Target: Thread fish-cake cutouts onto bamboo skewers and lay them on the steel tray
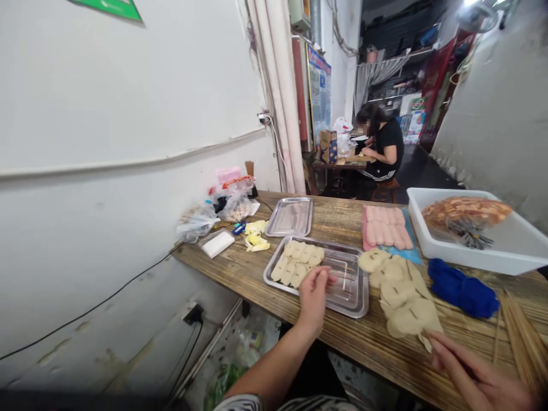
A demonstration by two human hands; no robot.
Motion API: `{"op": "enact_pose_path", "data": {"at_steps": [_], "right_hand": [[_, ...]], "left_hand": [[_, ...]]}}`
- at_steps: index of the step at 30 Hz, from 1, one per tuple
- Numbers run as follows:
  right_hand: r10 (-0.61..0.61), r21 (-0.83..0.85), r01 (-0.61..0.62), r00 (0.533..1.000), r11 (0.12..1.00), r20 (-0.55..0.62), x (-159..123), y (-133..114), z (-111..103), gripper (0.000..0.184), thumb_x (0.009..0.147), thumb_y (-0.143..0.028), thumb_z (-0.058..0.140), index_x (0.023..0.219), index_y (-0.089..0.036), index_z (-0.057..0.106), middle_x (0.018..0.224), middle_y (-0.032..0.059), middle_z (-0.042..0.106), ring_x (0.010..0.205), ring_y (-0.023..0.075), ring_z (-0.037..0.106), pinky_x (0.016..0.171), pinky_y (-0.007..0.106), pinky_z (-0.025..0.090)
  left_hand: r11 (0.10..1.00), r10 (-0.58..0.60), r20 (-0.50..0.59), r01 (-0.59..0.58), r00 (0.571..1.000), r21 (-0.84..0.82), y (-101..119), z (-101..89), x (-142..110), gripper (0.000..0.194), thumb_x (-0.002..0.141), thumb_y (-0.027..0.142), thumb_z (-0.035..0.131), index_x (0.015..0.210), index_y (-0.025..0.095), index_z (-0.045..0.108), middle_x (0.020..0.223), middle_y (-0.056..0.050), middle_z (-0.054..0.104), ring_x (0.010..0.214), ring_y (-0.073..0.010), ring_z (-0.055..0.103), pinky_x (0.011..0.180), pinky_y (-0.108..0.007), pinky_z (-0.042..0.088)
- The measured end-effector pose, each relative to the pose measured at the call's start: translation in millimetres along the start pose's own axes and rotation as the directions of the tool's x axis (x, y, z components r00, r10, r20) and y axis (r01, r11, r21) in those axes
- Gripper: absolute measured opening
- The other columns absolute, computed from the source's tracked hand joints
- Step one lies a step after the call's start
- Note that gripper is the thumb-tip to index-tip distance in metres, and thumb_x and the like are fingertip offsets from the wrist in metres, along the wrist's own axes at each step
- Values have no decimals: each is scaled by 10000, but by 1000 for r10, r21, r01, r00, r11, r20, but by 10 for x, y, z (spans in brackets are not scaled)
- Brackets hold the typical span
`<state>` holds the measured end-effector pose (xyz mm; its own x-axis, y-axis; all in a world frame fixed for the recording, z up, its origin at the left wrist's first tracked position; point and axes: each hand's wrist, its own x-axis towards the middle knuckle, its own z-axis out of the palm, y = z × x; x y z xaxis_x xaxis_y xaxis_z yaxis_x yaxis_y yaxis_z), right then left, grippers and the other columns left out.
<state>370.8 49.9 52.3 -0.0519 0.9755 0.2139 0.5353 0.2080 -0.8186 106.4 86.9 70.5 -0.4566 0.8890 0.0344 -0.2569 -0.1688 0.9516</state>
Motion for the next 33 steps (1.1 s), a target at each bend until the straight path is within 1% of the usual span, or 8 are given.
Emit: {"op": "enact_pose_path", "data": {"at_steps": [2, 6, 8, 11, 15, 23, 29, 33], "right_hand": [[-175, -86, 180, 983, 980, 58, 211, -175, 94, 318, 741, -421, 568, 959, -237, 709, 943, 59, 731, 818, 250, 683, 688, 313, 549], [-361, -214, 398, 912, 892, 193, 653, -414, 417, 329, 828, -367, 454, 970, -202, 701, 926, 70, 736, 770, 223, 695, 704, 313, 545], [-409, -274, 479, 869, 834, 277, 865, -431, 608, 327, 852, -326, 433, 1014, -192, 684, 1001, 70, 717, 857, 220, 681, 751, 316, 535], [-426, -287, 513, 848, 809, 315, 1152, -395, 874, 292, 847, -303, 455, 976, -209, 699, 972, 66, 727, 853, 235, 684, 734, 338, 538], [-447, -291, 550, 822, 783, 352, 1447, -409, 1142, 288, 850, -285, 449, 948, -207, 708, 948, 73, 733, 827, 247, 689, 709, 362, 535], [-497, -265, 622, 764, 737, 411, 1766, -651, 1519, 297, 870, -296, 428, 962, -241, 706, 974, 49, 727, 865, 218, 675, 716, 317, 516], [-500, -283, 650, 739, 706, 452, 1859, -717, 1678, 303, 885, -287, 408, 977, -236, 693, 958, 45, 727, 841, 198, 672, 709, 290, 501], [-507, -303, 701, 691, 646, 516, 1846, -752, 1722, 307, 899, -289, 392, 943, -239, 692, 890, 36, 717, 787, 175, 663, 647, 248, 470]], "left_hand": [[995, 60, -90, -53, 994, 81, 7, -329, 29, 296, 780, 394, 532, 915, 145, 620, 702, -32, 637, 665, -132, 575, 688, -263, 442], [976, 144, -247, -96, 958, 197, 18, -910, 97, 281, 798, 372, 513, 940, 149, 607, 733, -23, 631, 692, -121, 565, 702, -245, 431], [975, 149, -301, -90, 942, 203, 17, -1120, 129, 291, 794, 376, 515, 939, 140, 605, 736, -29, 632, 686, -124, 563, 696, -249, 434], [979, 139, -351, -75, 926, 191, 3, -1321, 158, 304, 777, 381, 532, 935, 133, 609, 738, -37, 636, 687, -133, 570, 692, -259, 441], [975, 137, -370, -60, 919, 213, -18, -1421, 166, 279, 766, 369, 549, 904, 138, 622, 726, -33, 637, 671, -131, 571, 676, -251, 442], [967, 151, -380, -57, 913, 248, -3, -1384, 186, 252, 753, 363, 568, 883, 157, 636, 712, -34, 642, 664, -137, 583, 672, -253, 454], [956, 148, -358, -40, 922, 290, -63, -1426, 180, 248, 775, 353, 547, 911, 162, 628, 741, -39, 649, 697, -142, 593, 694, -255, 457], [952, 147, -351, -36, 925, 302, -92, -1452, 180, 243, 787, 347, 533, 921, 166, 624, 750, -36, 648, 702, -140, 594, 703, -256, 460]]}}
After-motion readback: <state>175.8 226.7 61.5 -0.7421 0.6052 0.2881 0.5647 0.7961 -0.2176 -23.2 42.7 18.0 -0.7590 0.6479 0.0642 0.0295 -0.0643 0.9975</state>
